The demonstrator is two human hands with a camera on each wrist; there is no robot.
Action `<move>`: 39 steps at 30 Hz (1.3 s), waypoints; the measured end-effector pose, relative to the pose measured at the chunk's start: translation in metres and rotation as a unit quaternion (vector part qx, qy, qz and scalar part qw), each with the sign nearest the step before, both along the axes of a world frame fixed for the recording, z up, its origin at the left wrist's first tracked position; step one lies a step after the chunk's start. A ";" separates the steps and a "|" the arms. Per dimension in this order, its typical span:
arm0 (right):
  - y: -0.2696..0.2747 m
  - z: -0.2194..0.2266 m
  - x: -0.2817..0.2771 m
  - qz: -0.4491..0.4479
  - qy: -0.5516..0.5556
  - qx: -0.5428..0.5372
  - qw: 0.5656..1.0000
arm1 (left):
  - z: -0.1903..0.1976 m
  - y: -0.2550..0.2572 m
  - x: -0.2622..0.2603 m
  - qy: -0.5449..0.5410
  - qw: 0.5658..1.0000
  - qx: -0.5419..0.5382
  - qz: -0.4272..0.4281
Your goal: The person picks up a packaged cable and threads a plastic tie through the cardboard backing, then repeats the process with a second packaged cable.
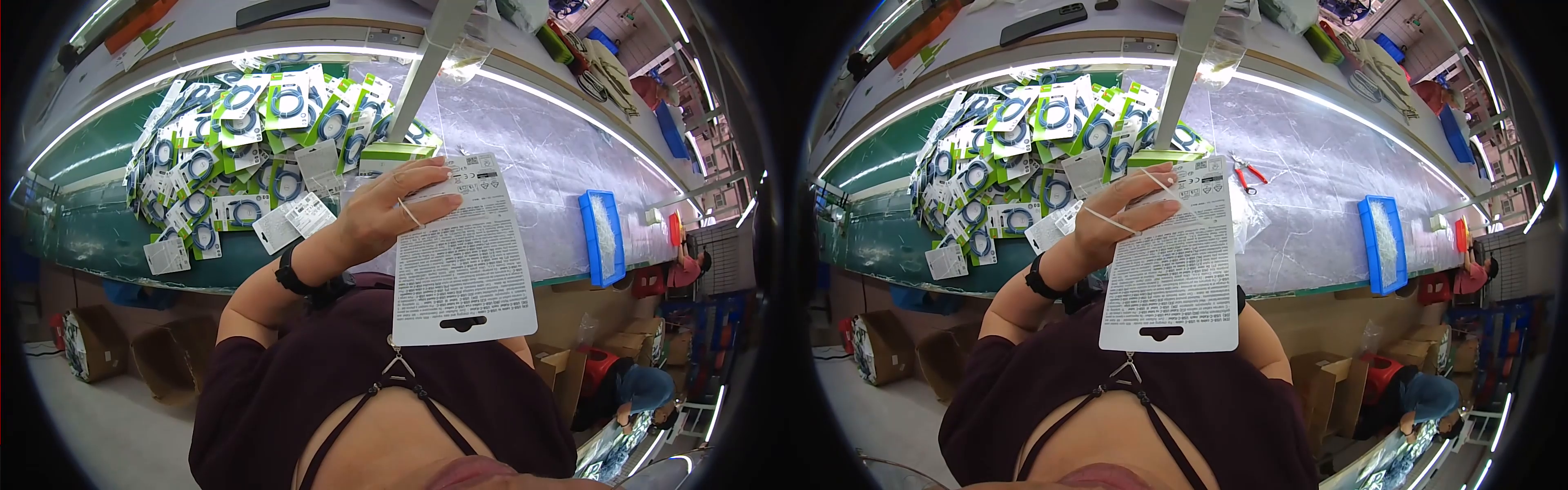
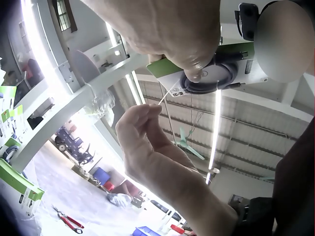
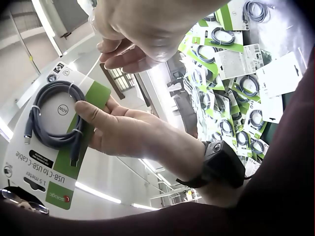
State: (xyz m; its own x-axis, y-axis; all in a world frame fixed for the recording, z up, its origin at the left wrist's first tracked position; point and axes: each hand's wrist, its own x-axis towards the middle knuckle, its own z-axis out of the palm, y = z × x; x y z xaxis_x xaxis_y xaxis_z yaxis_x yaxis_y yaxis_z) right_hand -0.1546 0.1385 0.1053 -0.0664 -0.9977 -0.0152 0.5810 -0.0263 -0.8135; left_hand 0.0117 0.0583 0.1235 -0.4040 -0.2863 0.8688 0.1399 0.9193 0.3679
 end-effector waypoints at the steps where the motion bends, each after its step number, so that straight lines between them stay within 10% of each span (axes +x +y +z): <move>1: -0.001 -0.002 0.000 0.002 -0.008 -0.002 1.000 | 0.000 0.000 0.000 0.001 1.000 -0.002 -0.001; 39: -0.038 -0.041 -0.021 0.065 -0.278 -0.080 0.955 | -0.005 0.007 -0.002 -0.055 0.993 -0.102 -0.022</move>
